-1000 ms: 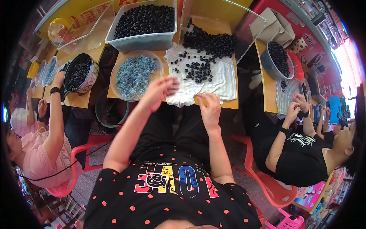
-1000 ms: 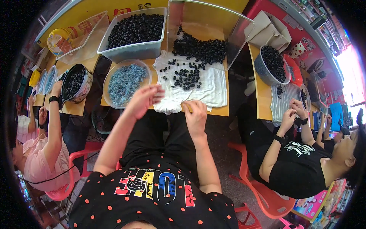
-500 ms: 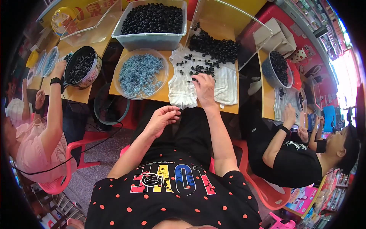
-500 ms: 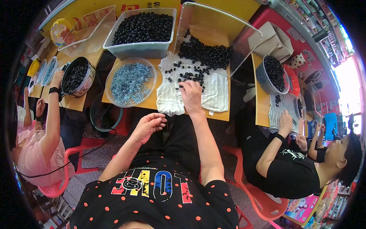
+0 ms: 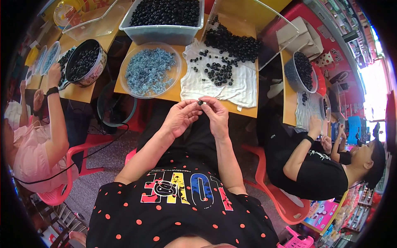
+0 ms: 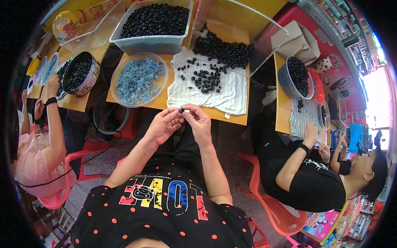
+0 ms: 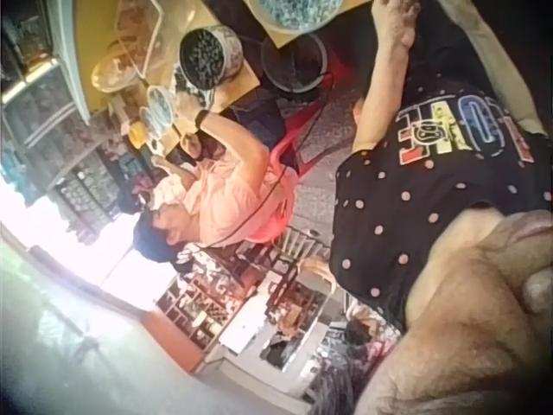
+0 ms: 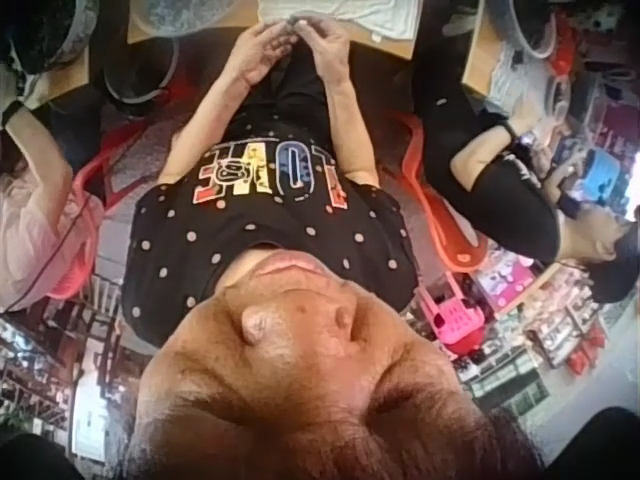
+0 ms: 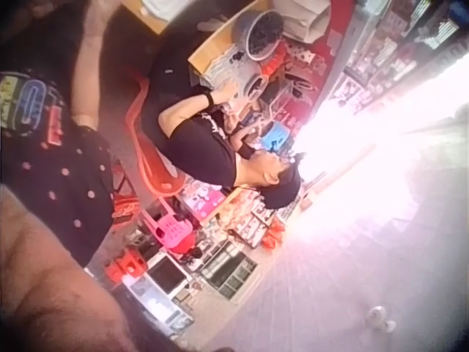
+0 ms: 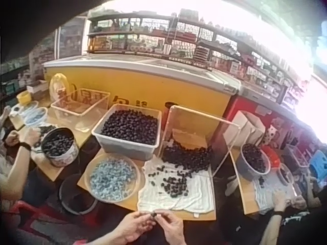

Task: The person sorts and cleans small black beads on a white cloth by hand.

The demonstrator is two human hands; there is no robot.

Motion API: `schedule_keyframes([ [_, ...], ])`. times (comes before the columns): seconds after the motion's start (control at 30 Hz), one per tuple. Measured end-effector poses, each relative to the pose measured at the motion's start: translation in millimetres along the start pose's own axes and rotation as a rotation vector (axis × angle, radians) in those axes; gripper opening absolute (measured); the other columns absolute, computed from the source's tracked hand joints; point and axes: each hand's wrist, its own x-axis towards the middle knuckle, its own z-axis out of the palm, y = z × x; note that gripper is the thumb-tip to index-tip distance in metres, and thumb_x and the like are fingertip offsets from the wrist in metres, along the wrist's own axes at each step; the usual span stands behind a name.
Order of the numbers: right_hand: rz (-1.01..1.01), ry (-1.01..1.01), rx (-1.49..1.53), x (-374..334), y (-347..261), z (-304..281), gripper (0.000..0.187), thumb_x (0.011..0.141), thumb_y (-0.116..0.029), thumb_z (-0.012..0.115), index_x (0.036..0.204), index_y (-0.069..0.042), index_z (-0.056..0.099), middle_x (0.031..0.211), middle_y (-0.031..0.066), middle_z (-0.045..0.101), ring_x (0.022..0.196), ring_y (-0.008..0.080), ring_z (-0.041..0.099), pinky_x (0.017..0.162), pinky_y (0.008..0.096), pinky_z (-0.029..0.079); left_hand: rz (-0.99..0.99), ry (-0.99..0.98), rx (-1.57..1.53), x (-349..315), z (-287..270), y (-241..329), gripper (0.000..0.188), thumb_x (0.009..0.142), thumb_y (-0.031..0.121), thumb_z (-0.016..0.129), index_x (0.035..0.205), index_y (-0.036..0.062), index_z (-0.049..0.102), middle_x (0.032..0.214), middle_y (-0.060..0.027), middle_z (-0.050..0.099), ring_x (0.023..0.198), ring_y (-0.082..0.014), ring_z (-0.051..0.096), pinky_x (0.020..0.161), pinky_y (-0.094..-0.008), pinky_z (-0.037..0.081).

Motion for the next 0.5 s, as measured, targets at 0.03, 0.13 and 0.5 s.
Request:
schedule_keyframes([
  [0.03,-0.048,-0.026,-0.14,0.0,1.6,1.2,0.018,0.091,0.003,0.065,0.109,0.0,0.068,0.118,0.0084,0.063,0.095,0.0121,0.063,0.088,0.0249,0.051,-0.018,0.017,-0.025,-0.5,-4.7,0.1,0.019,0.096,0.013,0.065,0.112,0.0041,0.061,0.1,-0.0057,0.069,0.088,-0.0148,0.069,0.076,-0.0267,0.057],
  [0.13,0.037,-0.121,-0.082,-3.3,6.0,6.8,0.017,0.092,0.002,0.064,0.108,0.001,0.068,0.121,0.0092,0.06,0.096,0.0123,0.062,0.089,0.0253,0.05,0.0,0.023,-0.105,-2.3,-18.0,2.7,0.019,0.094,0.012,0.067,0.111,0.0034,0.062,0.098,-0.0044,0.068,0.087,-0.0138,0.069,0.075,-0.0251,0.058],
  [0.5,-0.135,0.003,-0.656,28.0,-0.8,-0.8,0.015,0.093,-0.01,0.065,0.105,-0.003,0.072,0.106,0.007,0.067,0.099,0.0168,0.06,0.086,0.0293,0.048,-0.073,-0.048,-0.117,-10.2,-30.1,15.4,0.026,0.094,0.004,0.064,0.12,0.0007,0.06,0.103,-0.0085,0.068,0.092,-0.0164,0.069,0.079,-0.0254,0.06],
])
